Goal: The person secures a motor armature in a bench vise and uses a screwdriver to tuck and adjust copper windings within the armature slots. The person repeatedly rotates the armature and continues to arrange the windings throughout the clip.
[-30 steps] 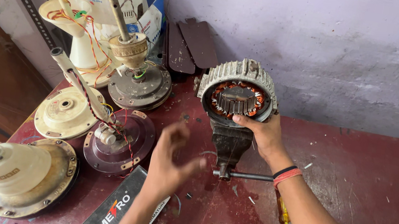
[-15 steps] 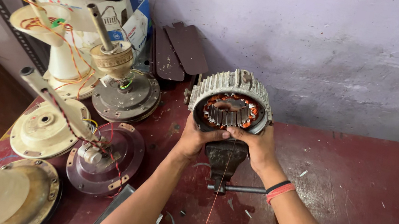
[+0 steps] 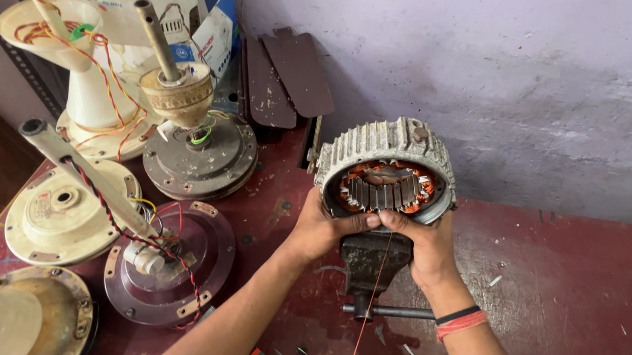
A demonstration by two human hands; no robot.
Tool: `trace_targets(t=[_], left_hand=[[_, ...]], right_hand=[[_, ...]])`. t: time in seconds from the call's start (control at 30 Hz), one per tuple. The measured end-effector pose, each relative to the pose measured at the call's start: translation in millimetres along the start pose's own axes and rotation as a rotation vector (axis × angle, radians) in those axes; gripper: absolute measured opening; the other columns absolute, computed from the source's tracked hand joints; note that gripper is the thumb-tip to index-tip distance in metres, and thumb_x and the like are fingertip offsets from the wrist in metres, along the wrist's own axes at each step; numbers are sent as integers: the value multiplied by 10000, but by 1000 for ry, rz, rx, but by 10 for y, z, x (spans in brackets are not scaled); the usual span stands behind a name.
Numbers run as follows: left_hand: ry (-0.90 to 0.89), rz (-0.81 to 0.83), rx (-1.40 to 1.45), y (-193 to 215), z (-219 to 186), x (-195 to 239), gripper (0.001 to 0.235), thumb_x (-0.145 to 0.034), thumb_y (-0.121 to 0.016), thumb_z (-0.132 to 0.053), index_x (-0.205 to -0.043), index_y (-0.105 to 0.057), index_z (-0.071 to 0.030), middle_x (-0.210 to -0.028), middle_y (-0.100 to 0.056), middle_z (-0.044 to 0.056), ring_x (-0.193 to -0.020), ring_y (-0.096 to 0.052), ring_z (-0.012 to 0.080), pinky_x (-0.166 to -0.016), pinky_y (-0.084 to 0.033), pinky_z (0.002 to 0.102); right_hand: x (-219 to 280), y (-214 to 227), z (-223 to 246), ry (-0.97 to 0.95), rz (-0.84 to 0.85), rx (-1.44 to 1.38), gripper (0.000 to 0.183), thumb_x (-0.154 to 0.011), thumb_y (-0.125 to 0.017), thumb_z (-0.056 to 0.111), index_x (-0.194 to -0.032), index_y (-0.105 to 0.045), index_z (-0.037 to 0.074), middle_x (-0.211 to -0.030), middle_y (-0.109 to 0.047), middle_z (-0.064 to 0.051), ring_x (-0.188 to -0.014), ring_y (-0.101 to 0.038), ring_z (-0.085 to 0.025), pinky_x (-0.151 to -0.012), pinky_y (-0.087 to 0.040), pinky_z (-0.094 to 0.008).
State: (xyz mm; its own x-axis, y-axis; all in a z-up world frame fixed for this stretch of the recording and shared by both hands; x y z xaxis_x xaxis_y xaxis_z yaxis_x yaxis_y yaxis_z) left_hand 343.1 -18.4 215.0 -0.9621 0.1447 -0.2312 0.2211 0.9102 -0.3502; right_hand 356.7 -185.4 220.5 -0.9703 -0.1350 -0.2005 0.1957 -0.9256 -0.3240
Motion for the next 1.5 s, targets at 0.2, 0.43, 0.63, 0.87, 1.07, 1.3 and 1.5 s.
trace_targets(t=[0.2,0.43,0.63,0.87,1.07,1.3,1.5], left_hand=[[-46,34,12,-35,-61,43,444,-807,-813,29,-1228,-677,-12,-1088,-758,77,-987,-706,154,-899,-591,324],[-38,-24,29,-62,-101,28,448,-779,-811,55,-1189,-652,-26,-1112,-740,95,-1005,-712,188,-888,-614,343],[-57,-131,39,-170,-156,116,577,-721,-856,8,-1230,-585,-18,-1150,-680,126,-1058,-676,219,-925,-588,350],[-192,-169,-114,-231,-183,86,705,-657,-944,-33,-1225,-527,-24,-1223,-649,125,-1149,-661,225,-1013,-589,381],[-167,-175,-170,-174,-100,67,764,-666,-931,-49,-1279,-475,-43,-1258,-627,125,-1172,-658,224,-1033,-566,366],[-98,-136,-136,-182,-140,74,723,-685,-898,-11,-1284,-494,-21,-1243,-653,161,-1142,-685,266,-994,-605,384],[229,-188,78,12,150,90,741,-732,-785,-154,-1374,-422,-80,-1228,-607,198,-1057,-682,337,-892,-625,474]], right_hand=[[134,-72,144,29,-49,143,566,-750,-870,104,-1242,-608,5,-1160,-711,-89,-1062,-684,-172,-974,-549,-367],[785,-159,359,-22,-387,575,660,-727,-844,204,-1263,-514,7,-1175,-663,-152,-1002,-716,-229,-789,-641,-366],[1171,-210,314,-199,-451,624,555,-759,-829,238,-1183,-588,-26,-993,-724,-180,-903,-725,-231,-720,-599,-345],[1676,-349,-160,-566,-206,173,538,-753,-806,148,-1206,-562,-7,-770,-739,-189,-705,-752,-261,-673,-646,-385],[1974,-345,-152,-675,-232,293,329,-883,-761,217,-1063,-670,-42,-637,-652,-139,-518,-610,-183,-475,-509,-340],[1544,-338,548,-258,-414,891,321,-912,-662,357,-1033,-798,92,-383,-502,-24,-309,-477,-104,-326,-338,-294],[1077,-467,774,185,-428,963,287,-943,-677,232,-772,-752,15,-398,-498,32,-316,-396,-71,-327,-206,-295]])
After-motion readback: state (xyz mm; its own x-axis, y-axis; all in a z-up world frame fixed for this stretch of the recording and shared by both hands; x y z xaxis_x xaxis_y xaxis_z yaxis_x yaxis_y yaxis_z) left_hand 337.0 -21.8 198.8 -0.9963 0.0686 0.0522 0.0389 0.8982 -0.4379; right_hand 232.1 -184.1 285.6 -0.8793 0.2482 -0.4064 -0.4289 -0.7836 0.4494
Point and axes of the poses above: each hand's wrist, its own x-axis away from the middle knuckle, its own y-axis out of the back of the hand, z = x × y, the point moved 5 cm from there along -x, towards the middle knuckle
